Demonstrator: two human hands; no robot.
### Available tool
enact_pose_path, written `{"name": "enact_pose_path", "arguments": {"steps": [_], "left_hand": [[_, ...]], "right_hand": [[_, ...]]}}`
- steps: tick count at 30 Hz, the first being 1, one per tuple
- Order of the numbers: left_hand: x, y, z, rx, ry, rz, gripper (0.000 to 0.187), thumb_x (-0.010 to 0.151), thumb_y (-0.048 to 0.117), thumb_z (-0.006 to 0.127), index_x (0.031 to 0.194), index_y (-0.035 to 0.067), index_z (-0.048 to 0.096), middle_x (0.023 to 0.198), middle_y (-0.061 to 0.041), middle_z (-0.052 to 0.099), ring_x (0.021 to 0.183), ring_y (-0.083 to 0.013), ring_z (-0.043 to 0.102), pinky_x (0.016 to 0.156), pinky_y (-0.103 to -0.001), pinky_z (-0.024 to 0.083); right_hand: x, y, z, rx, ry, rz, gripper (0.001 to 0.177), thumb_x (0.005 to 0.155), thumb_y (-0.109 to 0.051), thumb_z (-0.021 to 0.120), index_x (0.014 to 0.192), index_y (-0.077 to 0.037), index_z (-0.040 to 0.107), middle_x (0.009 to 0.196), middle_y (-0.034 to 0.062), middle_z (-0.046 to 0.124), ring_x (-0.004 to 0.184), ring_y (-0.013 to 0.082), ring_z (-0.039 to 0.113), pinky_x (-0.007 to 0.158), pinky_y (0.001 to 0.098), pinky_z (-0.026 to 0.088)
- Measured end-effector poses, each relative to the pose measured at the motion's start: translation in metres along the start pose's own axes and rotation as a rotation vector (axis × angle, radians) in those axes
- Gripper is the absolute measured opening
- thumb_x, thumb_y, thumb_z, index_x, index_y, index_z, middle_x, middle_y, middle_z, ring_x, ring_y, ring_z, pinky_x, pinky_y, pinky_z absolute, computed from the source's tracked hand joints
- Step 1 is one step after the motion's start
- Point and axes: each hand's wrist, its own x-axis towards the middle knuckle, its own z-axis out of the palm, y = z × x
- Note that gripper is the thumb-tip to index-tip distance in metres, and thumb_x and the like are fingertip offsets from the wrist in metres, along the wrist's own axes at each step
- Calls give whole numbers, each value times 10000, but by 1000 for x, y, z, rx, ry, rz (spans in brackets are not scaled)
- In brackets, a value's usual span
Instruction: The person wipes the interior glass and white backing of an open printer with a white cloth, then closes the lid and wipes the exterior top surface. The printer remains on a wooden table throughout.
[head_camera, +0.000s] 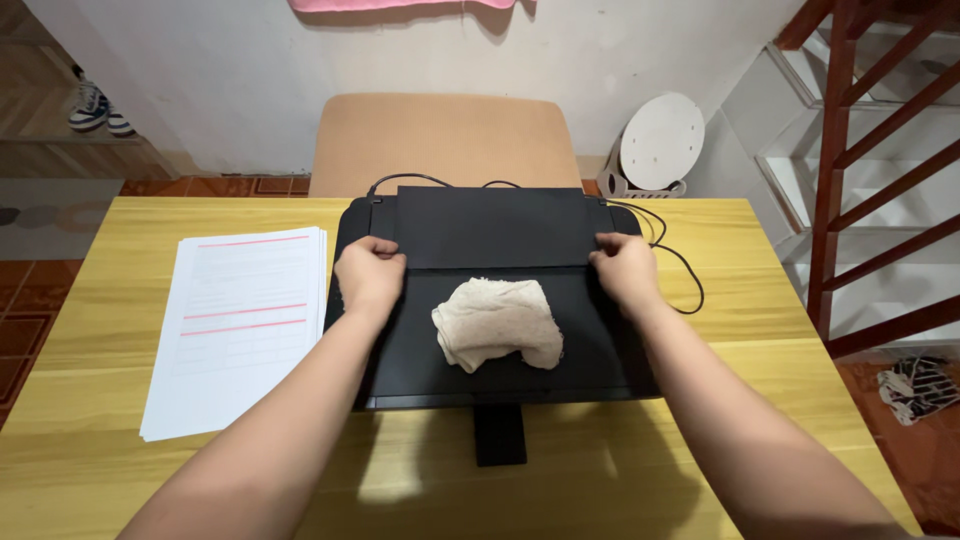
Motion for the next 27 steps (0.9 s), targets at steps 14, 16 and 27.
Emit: {"name": "enact_pose_path", "arguments": {"steps": [14, 16, 27], "left_hand": [[-4, -3, 36, 673, -191, 574, 576, 1033, 402, 417, 1576, 216, 354, 1680, -34, 238, 1556, -289, 160, 1228, -583, 106], [-4, -3, 36, 657, -194, 575, 576, 1035, 407, 414, 1575, 218, 348, 1682, -34, 234, 1558, -291, 154, 1225, -576, 111], [-80, 10, -4, 271, -236, 661, 528, 1007, 304, 577, 1462, 40, 523, 1579, -178, 455, 1501, -344, 389, 1243, -474, 326]], "right_hand": [[-33, -60, 41, -489, -308, -316, 685, 1032, -502, 329, 1626, -190, 195, 1719, 59, 91, 1574, 315, 10, 1230, 567, 13], [-32, -61, 39, -468, -295, -332, 685, 1031, -502, 331, 1624, -183, 206, 1715, 68, 95, 1572, 319, 16, 1225, 571, 12], [-130, -94, -8, -84, -313, -732, 643, 805, -284, 764, 1419, -212, 587, 1512, 145, 490, 1363, 411, 436, 1100, 513, 386]]}}
